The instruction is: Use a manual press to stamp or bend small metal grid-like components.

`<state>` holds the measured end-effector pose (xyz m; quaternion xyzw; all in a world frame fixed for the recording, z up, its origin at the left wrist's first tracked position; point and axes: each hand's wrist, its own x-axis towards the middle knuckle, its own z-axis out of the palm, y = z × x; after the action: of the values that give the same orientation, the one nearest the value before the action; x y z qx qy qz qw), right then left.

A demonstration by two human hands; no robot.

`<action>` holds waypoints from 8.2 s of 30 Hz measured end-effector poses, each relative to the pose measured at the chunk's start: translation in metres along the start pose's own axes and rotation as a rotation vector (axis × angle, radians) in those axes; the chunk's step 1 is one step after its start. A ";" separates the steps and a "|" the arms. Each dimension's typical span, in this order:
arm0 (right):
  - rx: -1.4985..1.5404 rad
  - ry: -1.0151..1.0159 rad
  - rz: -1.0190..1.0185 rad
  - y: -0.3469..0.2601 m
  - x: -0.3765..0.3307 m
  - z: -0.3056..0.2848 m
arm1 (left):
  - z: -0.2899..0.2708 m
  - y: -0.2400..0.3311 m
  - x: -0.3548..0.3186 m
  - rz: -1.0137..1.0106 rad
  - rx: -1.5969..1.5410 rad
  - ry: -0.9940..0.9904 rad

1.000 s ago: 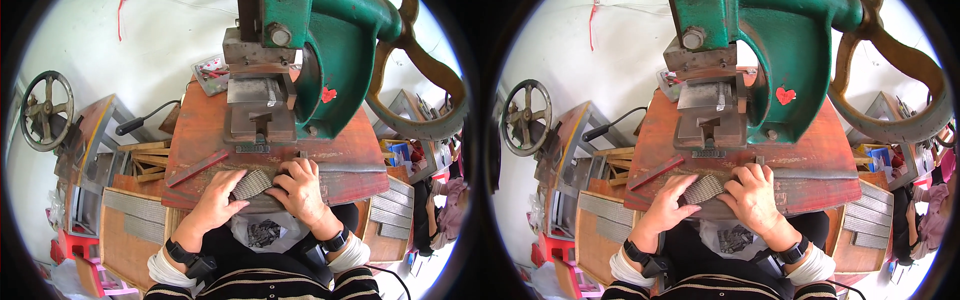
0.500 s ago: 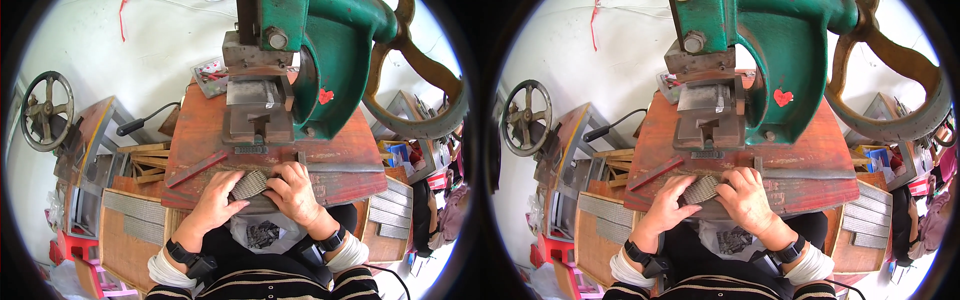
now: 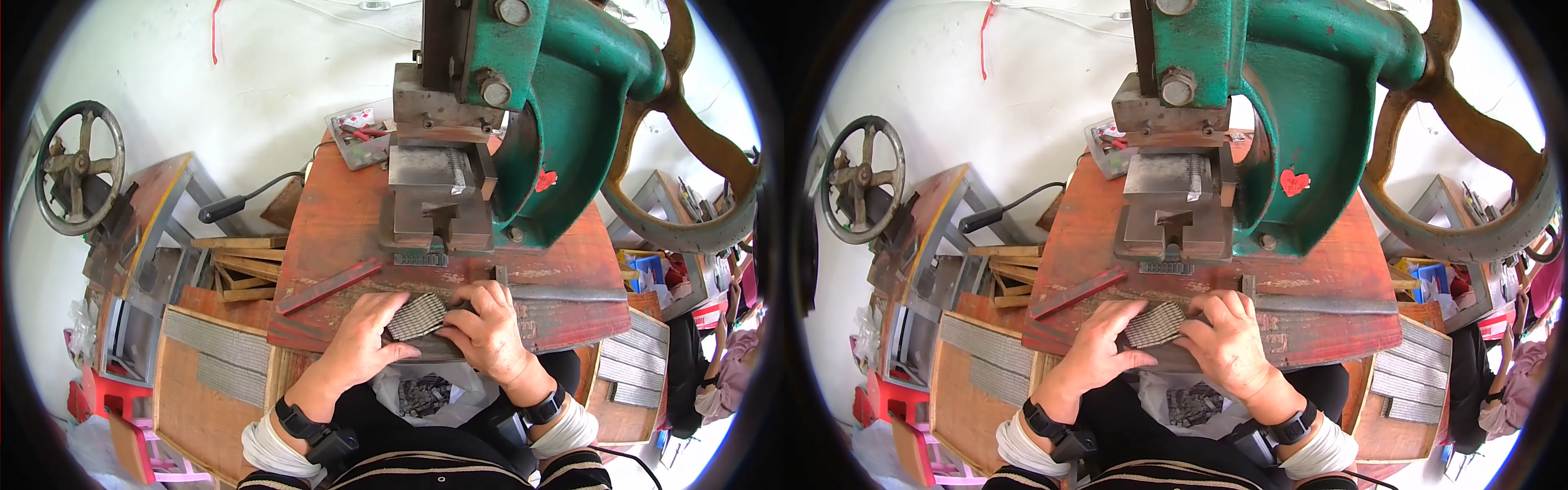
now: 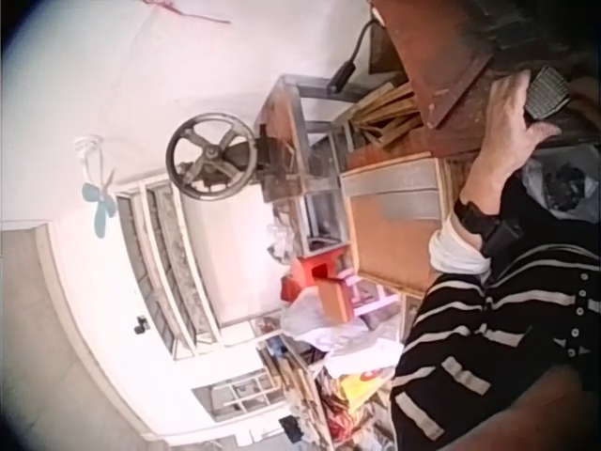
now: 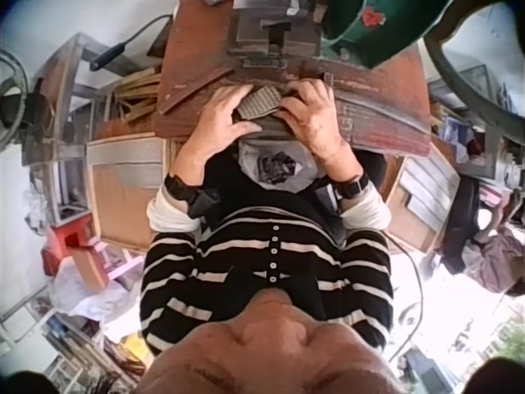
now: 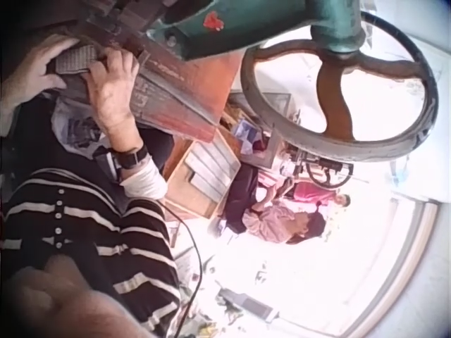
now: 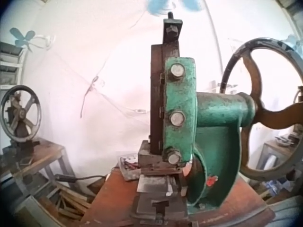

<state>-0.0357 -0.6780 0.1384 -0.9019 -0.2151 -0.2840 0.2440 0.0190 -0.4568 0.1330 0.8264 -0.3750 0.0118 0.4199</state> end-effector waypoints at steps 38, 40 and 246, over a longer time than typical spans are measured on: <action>-0.022 -0.223 0.233 0.005 0.001 -0.018 | 0.011 0.019 0.013 0.011 0.188 0.037; -0.059 -0.163 0.053 0.007 -0.002 -0.027 | 0.018 0.015 0.017 0.059 0.299 0.033; 0.311 -0.194 -0.003 0.013 0.028 -0.003 | -0.004 -0.012 0.007 0.148 -0.049 0.219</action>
<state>-0.0092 -0.6826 0.1538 -0.8761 -0.2804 -0.1596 0.3583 0.0328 -0.4543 0.1297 0.7798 -0.3871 0.1237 0.4763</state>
